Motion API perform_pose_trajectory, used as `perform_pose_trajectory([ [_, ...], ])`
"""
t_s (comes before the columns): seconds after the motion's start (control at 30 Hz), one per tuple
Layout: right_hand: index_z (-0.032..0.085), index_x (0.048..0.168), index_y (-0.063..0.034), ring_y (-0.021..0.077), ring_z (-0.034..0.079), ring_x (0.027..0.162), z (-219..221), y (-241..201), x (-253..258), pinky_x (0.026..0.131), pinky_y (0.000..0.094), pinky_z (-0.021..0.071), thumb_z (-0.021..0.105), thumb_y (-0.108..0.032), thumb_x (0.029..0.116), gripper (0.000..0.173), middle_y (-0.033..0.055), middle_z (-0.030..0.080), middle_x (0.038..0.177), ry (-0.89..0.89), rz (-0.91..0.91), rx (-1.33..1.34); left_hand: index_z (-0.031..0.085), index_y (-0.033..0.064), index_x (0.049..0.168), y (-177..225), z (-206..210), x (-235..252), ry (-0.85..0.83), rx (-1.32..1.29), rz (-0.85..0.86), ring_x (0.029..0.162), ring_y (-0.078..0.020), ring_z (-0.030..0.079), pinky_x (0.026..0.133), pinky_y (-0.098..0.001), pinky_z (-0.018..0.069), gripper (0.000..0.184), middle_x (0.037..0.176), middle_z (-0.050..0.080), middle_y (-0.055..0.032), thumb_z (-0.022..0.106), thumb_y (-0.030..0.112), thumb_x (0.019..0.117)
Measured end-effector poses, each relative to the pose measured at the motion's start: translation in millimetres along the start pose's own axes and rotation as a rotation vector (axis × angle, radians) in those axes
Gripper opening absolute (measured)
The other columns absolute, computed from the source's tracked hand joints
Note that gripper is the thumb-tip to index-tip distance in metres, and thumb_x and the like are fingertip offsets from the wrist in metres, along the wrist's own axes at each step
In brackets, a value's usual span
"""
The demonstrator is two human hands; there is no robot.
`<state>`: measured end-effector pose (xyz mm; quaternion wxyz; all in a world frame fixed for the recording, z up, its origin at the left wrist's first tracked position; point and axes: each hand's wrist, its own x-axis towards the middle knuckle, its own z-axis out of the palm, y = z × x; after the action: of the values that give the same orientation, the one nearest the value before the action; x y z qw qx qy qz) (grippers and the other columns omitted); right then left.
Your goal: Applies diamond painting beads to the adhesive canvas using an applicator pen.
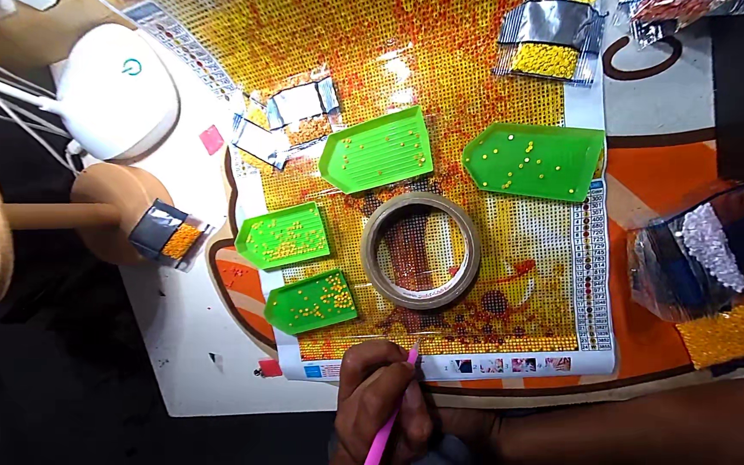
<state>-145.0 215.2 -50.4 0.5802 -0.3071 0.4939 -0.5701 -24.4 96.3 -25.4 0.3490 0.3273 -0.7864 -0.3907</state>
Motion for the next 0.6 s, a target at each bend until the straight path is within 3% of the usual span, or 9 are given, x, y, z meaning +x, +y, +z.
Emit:
perform_pose_trajectory([
  [0.3, 0.071, 0.119, -0.0067, -0.0014, 0.062, 0.114, 8.9, -6.3, 4.1, 0.103, 0.0174, 0.0476, 0.07, -0.014, 0.0944, 0.026, -0.0011, 0.072, 0.117, 0.058, 0.041, 0.002, 0.069, 0.0174, 0.105, -0.7, -2.5, -6.5, 0.004, -0.035, 0.003, 0.104, -0.018, 0.063, 0.089, -0.0312, 0.0538, 0.02, 0.108, 0.066, -0.0006, 0.066, 0.031, 0.0912],
  [0.47, 0.069, 0.122, -0.0038, -0.0008, 0.062, 0.116, 8.0, -9.6, 4.5, 0.104, 0.0172, 0.047, 0.067, -0.007, 0.0945, 0.028, 0.0003, 0.071, 0.119, 0.047, 0.035, 0.177, 0.069, 0.018, 0.103, -0.7, 0.4, -5.6, -0.004, 0.003, 0.007, 0.103, -0.017, 0.062, 0.09, -0.0308, 0.0521, 0.018, 0.105, 0.067, 0.0008, 0.066, 0.03, 0.0898],
  [0.6, 0.069, 0.121, -0.004, -0.003, 0.061, 0.116, 9.7, -12.8, 6.4, 0.104, 0.0154, 0.0461, 0.069, -0.007, 0.0931, 0.028, -0.0005, 0.072, 0.118, 0.062, 0.028, 0.145, 0.069, 0.0183, 0.102, -2.0, 0.6, -5.3, -0.006, 0.033, 0.026, 0.103, -0.0176, 0.063, 0.092, -0.0326, 0.0518, 0.017, 0.102, 0.068, 0.0016, 0.067, 0.029, 0.089],
])
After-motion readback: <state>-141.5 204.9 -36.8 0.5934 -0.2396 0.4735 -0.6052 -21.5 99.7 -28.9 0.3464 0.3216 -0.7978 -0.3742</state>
